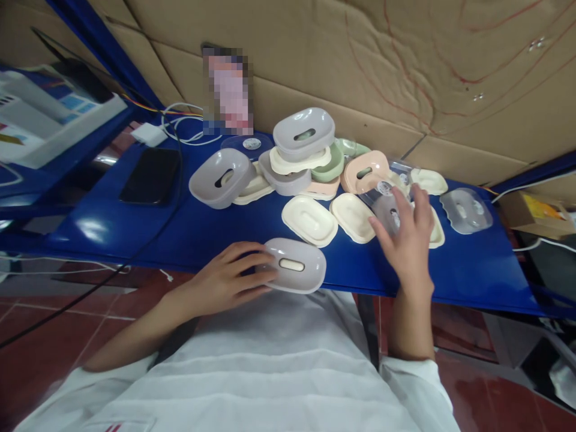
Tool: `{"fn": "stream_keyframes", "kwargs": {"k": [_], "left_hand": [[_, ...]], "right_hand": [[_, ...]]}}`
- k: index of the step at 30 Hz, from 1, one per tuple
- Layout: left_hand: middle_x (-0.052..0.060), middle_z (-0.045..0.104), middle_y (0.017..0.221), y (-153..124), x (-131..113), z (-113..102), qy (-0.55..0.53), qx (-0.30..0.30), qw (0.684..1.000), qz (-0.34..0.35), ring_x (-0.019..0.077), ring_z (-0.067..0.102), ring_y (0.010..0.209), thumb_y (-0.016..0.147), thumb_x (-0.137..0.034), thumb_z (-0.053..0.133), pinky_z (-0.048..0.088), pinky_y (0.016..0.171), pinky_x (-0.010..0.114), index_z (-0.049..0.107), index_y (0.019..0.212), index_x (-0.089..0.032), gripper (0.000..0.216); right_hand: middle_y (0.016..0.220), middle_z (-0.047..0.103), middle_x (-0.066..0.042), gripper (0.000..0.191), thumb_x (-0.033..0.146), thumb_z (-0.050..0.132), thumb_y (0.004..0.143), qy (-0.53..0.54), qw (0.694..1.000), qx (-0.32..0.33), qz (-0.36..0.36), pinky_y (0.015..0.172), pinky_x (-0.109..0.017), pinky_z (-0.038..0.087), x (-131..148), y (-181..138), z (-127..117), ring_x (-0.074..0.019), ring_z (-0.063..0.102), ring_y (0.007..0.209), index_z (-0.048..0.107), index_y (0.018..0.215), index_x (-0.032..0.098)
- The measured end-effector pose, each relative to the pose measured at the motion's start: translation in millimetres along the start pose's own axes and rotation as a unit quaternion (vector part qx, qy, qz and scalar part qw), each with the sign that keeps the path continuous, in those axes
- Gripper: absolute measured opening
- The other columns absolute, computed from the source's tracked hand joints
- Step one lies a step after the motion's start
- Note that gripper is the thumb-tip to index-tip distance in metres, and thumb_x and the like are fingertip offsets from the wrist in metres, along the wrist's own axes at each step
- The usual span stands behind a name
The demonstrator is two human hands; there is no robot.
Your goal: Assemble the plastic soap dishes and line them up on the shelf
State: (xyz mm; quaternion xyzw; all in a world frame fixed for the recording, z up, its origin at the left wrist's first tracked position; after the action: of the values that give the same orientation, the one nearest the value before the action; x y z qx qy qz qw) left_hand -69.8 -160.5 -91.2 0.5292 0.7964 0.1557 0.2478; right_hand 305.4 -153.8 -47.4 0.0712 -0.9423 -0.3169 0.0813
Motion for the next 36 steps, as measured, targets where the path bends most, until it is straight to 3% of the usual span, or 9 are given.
{"fn": "stream_keyframes", "kwargs": {"k": [3, 5, 7, 10, 14, 17, 22, 27, 36], "left_hand": [[0.009, 0.078, 0.127, 7.1, -0.2, 5.3, -0.015, -0.013, 1.0, 0.016, 0.0294, 0.065, 0.131, 0.108, -0.034, 0.073, 0.057, 0.11, 0.045, 0.074, 0.124, -0.021, 0.02], [0.01, 0.077, 0.127, 7.1, 1.2, 7.3, -0.024, -0.022, 0.999, 0.018, 0.0295, 0.066, 0.131, 0.107, -0.037, 0.074, 0.058, 0.111, 0.046, 0.073, 0.125, -0.02, 0.024], [0.012, 0.076, 0.132, 3.8, 2.5, 7.0, -0.031, -0.038, 0.999, 0.012, 0.0289, 0.068, 0.13, 0.106, -0.039, 0.076, 0.059, 0.111, 0.046, 0.071, 0.13, -0.021, 0.031], [0.016, 0.067, 0.147, -3.4, 3.7, 4.0, -0.04, -0.079, 0.996, -0.007, 0.0293, 0.067, 0.136, 0.103, -0.039, 0.08, 0.062, 0.112, 0.047, 0.068, 0.142, -0.025, 0.043], [0.017, 0.055, 0.162, -8.0, 4.3, 0.3, -0.061, -0.129, 0.99, -0.01, 0.0331, 0.06, 0.149, 0.096, -0.033, 0.088, 0.064, 0.114, 0.049, 0.067, 0.144, -0.027, 0.052], [0.018, 0.06, 0.158, -5.5, 4.5, 1.1, -0.08, -0.113, 0.99, 0.009, 0.0342, 0.061, 0.15, 0.097, -0.033, 0.087, 0.062, 0.118, 0.054, 0.066, 0.146, -0.025, 0.054], [0.016, 0.07, 0.148, -2.1, 5.3, 4.0, -0.099, -0.085, 0.991, 0.001, 0.032, 0.066, 0.146, 0.098, -0.029, 0.086, 0.062, 0.119, 0.052, 0.065, 0.148, -0.023, 0.055], [0.015, 0.07, 0.152, -2.7, 3.2, 7.1, -0.082, -0.086, 0.993, -0.004, 0.0311, 0.062, 0.151, 0.099, -0.027, 0.084, 0.057, 0.125, 0.054, 0.063, 0.151, -0.02, 0.056], [0.015, 0.065, 0.16, 0.0, 3.7, 8.6, -0.093, -0.073, 0.993, 0.021, 0.0296, 0.052, 0.159, 0.104, -0.022, 0.078, 0.056, 0.126, 0.049, 0.058, 0.158, -0.02, 0.058]], "right_hand": [[0.168, 0.052, -0.028, 0.072, 0.059, 0.069, 0.105, -0.043, 0.995, 0.076, 0.048, 0.119, -0.07, 0.049, -43.3, 7.7, 11.3, -0.0485, 0.056, 0.151, 0.059, 0.162, 0.016], [0.159, 0.063, -0.024, 0.062, 0.057, 0.066, 0.107, -0.018, 0.997, 0.063, 0.05, 0.117, -0.063, 0.055, -43.4, 5.6, 11.6, -0.0428, 0.065, 0.143, 0.065, 0.156, 0.018], [0.159, 0.064, -0.021, 0.055, 0.052, 0.07, 0.107, -0.006, 0.999, 0.002, 0.036, 0.12, -0.06, 0.054, -21.5, -3.3, 4.4, -0.0401, 0.065, 0.144, 0.069, 0.152, 0.02], [0.162, 0.062, -0.017, 0.055, 0.042, 0.078, 0.103, 0.042, 0.997, -0.059, -0.007, 0.122, -0.06, 0.053, 35.2, -29.2, -6.4, -0.0386, 0.062, 0.149, 0.067, 0.154, 0.027], [0.156, 0.067, -0.014, 0.063, 0.036, 0.082, 0.101, 0.19, 0.977, -0.021, -0.093, 0.112, -0.057, 0.059, 101.8, -69.9, -3.6, -0.0357, 0.07, 0.139, 0.061, 0.16, 0.033], [0.157, 0.066, -0.016, 0.061, 0.033, 0.08, 0.102, 0.22, 0.967, 0.022, -0.126, 0.113, -0.058, 0.058, 119.7, -85.7, 5.3, -0.0359, 0.069, 0.141, 0.06, 0.16, 0.03], [0.157, 0.065, -0.016, 0.058, 0.037, 0.075, 0.106, 0.208, 0.965, 0.059, -0.146, 0.118, -0.058, 0.055, 117.5, -82.9, 15.4, -0.0363, 0.061, 0.15, 0.057, 0.161, 0.028], [0.154, 0.063, -0.016, 0.072, 0.048, 0.08, 0.101, 0.186, 0.968, 0.064, -0.156, 0.118, -0.06, 0.057, 114.1, -84.4, 19.3, -0.0383, 0.06, 0.149, 0.053, 0.166, 0.03], [0.141, 0.064, -0.015, 0.065, 0.036, 0.092, 0.092, 0.161, 0.972, 0.0, -0.174, 0.11, -0.057, 0.065, 113.8, -95.3, 19.5, -0.0387, 0.063, 0.141, 0.068, 0.152, 0.027]]}}
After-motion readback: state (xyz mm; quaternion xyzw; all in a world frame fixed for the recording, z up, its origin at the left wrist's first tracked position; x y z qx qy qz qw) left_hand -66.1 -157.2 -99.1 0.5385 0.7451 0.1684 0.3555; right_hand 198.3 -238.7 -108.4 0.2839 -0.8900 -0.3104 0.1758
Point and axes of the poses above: each hand's wrist, its own y-axis towards the middle knuckle, its own z-axis out of the palm, x = y × z, the point moved 4 cm from there along y, towards the middle knuckle
